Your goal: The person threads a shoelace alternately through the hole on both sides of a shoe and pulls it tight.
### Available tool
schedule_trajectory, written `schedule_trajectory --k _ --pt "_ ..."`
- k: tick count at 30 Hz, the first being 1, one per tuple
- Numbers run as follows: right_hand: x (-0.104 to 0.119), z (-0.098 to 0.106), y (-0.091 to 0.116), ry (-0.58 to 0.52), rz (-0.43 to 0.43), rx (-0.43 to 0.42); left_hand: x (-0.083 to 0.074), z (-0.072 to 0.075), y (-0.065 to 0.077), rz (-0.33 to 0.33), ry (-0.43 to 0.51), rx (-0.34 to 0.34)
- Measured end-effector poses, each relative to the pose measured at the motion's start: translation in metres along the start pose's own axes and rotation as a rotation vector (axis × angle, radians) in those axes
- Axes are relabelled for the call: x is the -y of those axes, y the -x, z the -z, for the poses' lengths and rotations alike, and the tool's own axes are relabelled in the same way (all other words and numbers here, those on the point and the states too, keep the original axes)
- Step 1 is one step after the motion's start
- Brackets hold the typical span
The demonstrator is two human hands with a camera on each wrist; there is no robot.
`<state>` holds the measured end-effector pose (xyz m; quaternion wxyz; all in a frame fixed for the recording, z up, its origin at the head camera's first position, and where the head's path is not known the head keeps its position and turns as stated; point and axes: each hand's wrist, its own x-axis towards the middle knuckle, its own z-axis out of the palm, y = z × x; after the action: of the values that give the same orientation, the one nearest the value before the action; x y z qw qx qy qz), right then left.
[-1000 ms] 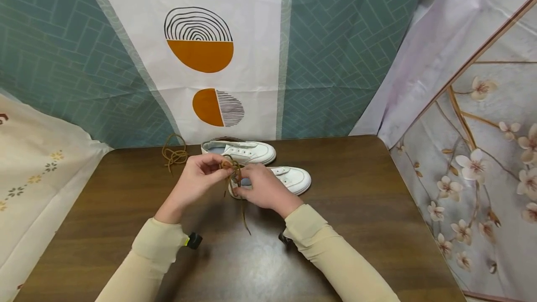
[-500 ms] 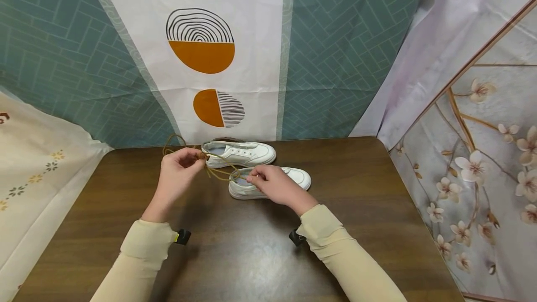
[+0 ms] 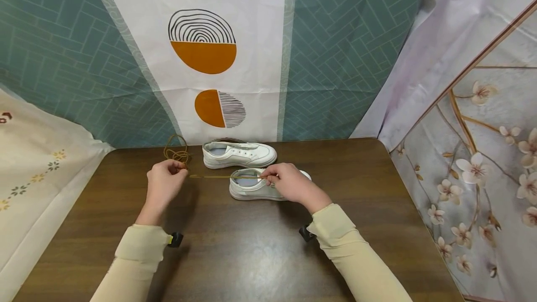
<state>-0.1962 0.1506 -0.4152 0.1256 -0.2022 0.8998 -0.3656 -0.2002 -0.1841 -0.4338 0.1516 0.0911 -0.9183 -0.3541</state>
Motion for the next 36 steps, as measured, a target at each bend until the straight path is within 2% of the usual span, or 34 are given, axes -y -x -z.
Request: schedule_trajectory --k 5,9,11,13,15,17,19,21,23,25,29,36 --pt "0.0 -0.001 0.002 0.084 -0.001 -0.096 0.013 0.001 0.003 0.073 -0.118 0.074" --pt "0.003 -0.003 0.001 0.14 0.015 -0.131 0.013 0.003 0.007 0.099 -0.248 0.182" --pt "0.007 -0.003 0.0 0.134 0.024 -0.122 0.007 0.004 0.01 0.087 -0.303 0.209" --pt "0.01 -0.003 0.0 0.118 0.032 -0.107 -0.005 0.003 0.013 0.024 -0.321 0.184" --pt "0.013 -0.004 0.0 0.099 0.043 -0.099 -0.021 -0.001 0.017 -0.09 -0.268 0.133" --pt "0.016 -0.004 -0.001 0.088 0.054 -0.108 -0.038 -0.009 0.021 -0.233 -0.15 0.127" --pt "0.018 -0.005 -0.002 0.088 0.066 -0.138 -0.054 -0.02 0.026 -0.355 -0.002 0.199" --pt "0.02 -0.007 -0.003 0.078 0.083 -0.169 -0.066 -0.031 0.032 -0.418 0.128 0.303" --pt "0.02 -0.007 -0.002 0.069 0.089 -0.202 -0.076 -0.044 0.037 -0.437 0.217 0.392" --pt "0.02 -0.006 -0.002 0.052 0.103 -0.223 -0.081 -0.056 0.041 -0.428 0.272 0.432" --pt "0.018 -0.005 -0.002 0.045 0.124 -0.259 -0.084 -0.071 0.045 -0.401 0.353 0.438" --pt "0.016 -0.004 0.001 0.051 0.13 -0.276 -0.088 -0.081 0.048 -0.447 0.381 0.427"
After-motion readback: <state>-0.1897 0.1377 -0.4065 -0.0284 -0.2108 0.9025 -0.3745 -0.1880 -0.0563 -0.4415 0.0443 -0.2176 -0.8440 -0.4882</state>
